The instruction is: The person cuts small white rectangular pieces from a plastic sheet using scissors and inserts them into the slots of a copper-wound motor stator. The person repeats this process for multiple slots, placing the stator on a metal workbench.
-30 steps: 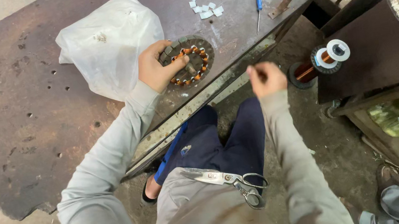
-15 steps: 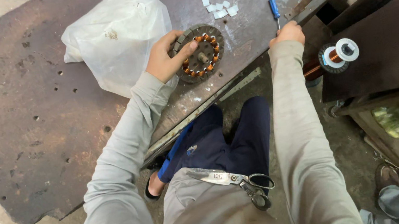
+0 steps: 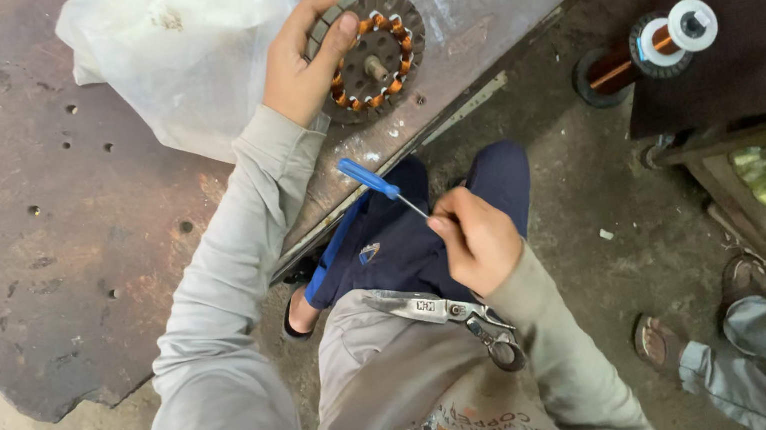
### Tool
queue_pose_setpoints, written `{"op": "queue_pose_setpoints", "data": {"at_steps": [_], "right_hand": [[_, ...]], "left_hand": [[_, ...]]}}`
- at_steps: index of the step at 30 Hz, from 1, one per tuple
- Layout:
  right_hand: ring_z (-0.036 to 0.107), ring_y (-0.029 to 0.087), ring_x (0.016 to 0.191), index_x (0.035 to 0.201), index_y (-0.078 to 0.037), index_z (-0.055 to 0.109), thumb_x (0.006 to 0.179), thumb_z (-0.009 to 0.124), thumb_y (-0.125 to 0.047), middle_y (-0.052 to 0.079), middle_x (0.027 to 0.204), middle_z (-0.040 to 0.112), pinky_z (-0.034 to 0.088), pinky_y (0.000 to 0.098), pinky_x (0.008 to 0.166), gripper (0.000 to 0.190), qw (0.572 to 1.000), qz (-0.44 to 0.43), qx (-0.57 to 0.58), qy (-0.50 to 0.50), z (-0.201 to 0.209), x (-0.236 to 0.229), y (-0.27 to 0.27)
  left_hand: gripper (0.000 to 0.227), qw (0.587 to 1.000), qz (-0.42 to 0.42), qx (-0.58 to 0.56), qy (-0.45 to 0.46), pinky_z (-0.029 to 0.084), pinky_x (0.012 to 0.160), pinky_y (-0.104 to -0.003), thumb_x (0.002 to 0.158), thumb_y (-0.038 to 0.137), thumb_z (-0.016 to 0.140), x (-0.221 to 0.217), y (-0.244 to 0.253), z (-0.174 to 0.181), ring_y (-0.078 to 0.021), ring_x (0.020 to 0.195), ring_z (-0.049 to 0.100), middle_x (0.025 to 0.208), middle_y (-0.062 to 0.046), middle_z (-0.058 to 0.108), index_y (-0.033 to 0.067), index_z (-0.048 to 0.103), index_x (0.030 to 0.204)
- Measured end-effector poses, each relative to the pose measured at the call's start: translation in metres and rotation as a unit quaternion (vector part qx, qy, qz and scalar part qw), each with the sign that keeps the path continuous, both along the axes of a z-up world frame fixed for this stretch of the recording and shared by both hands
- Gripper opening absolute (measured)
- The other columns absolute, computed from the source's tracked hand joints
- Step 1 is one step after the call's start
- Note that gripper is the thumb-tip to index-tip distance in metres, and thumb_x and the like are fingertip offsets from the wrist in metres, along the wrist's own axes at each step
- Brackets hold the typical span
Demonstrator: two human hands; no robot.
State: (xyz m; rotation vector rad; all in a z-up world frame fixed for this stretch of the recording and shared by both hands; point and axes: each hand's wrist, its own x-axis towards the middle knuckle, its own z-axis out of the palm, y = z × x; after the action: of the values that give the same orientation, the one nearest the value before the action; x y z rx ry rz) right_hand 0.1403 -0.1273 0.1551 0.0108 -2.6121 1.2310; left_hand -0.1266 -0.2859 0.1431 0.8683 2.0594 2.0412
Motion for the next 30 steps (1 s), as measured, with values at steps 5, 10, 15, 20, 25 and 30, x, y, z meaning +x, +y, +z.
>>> {"op": "queue_pose_setpoints", "data": {"at_steps": [5, 10, 15, 20, 25, 30], "right_hand": [[0.065, 0.042, 0.080, 0.099, -0.001, 0.055, 0.095, 0.066, -0.004, 0.019, 0.090, 0.065, 0.051, 0.0467, 0.069, 0.012, 0.998, -0.030, 0.040, 0.041, 0.005, -0.055, -0.041], [0.064, 0.044, 0.079, 0.099, -0.001, 0.055, 0.096, 0.065, -0.003, 0.021, 0.092, 0.063, 0.050, 0.0494, 0.067, 0.012, 0.989, -0.088, 0.109, 0.052, -0.011, -0.071, -0.050], [0.065, 0.041, 0.077, 0.098, -0.005, 0.056, 0.095, 0.065, -0.005, 0.017, 0.090, 0.063, 0.052, 0.0470, 0.066, 0.009, 0.980, -0.147, 0.120, 0.066, -0.010, -0.057, -0.044], [0.064, 0.038, 0.076, 0.101, -0.003, 0.058, 0.092, 0.067, -0.004, 0.017, 0.092, 0.062, 0.051, 0.0458, 0.064, 0.013, 0.977, -0.113, 0.163, 0.081, -0.015, -0.094, -0.055], [0.063, 0.032, 0.079, 0.091, -0.008, 0.062, 0.092, 0.078, -0.016, 0.009, 0.085, 0.061, 0.051, 0.0425, 0.067, 0.017, 0.948, -0.174, 0.204, 0.173, -0.004, -0.113, -0.055], [0.060, 0.028, 0.079, 0.094, -0.006, 0.067, 0.089, 0.084, -0.024, 0.007, 0.086, 0.061, 0.050, 0.0407, 0.068, 0.026, 0.953, -0.163, 0.160, 0.199, 0.004, -0.118, -0.037]], "left_hand": [[0.046, 0.993, -0.103, 0.057, 0.010, 0.050, 0.107, -0.027, 0.110, 0.024, 0.066, 0.005, -0.016, 0.010, -0.0119, 0.122, 0.061, 0.130, -0.006, 0.065, -0.0008, 0.052, 0.145], [0.043, 0.991, -0.115, 0.071, 0.001, 0.049, 0.115, -0.030, 0.112, 0.016, 0.064, 0.008, -0.013, 0.006, -0.0147, 0.130, 0.060, 0.139, -0.010, 0.064, -0.0024, 0.052, 0.149], [0.043, 0.993, -0.097, 0.061, 0.021, 0.050, 0.111, -0.029, 0.110, 0.015, 0.064, 0.005, -0.012, 0.008, -0.0134, 0.126, 0.061, 0.136, -0.010, 0.066, -0.0042, 0.053, 0.147], [0.044, 0.995, -0.080, 0.048, 0.020, 0.051, 0.107, -0.026, 0.109, 0.016, 0.065, 0.004, -0.007, 0.006, -0.0116, 0.120, 0.061, 0.131, -0.008, 0.069, -0.0051, 0.053, 0.146], [0.043, 0.996, -0.068, 0.046, 0.045, 0.048, 0.112, -0.029, 0.108, 0.014, 0.066, 0.008, -0.010, 0.006, -0.0144, 0.126, 0.060, 0.137, -0.011, 0.067, -0.0072, 0.055, 0.144], [0.044, 0.994, -0.087, 0.073, 0.003, 0.049, 0.110, -0.029, 0.107, 0.014, 0.064, 0.007, -0.007, 0.004, -0.0135, 0.123, 0.061, 0.134, -0.011, 0.067, -0.0065, 0.054, 0.144]]}}
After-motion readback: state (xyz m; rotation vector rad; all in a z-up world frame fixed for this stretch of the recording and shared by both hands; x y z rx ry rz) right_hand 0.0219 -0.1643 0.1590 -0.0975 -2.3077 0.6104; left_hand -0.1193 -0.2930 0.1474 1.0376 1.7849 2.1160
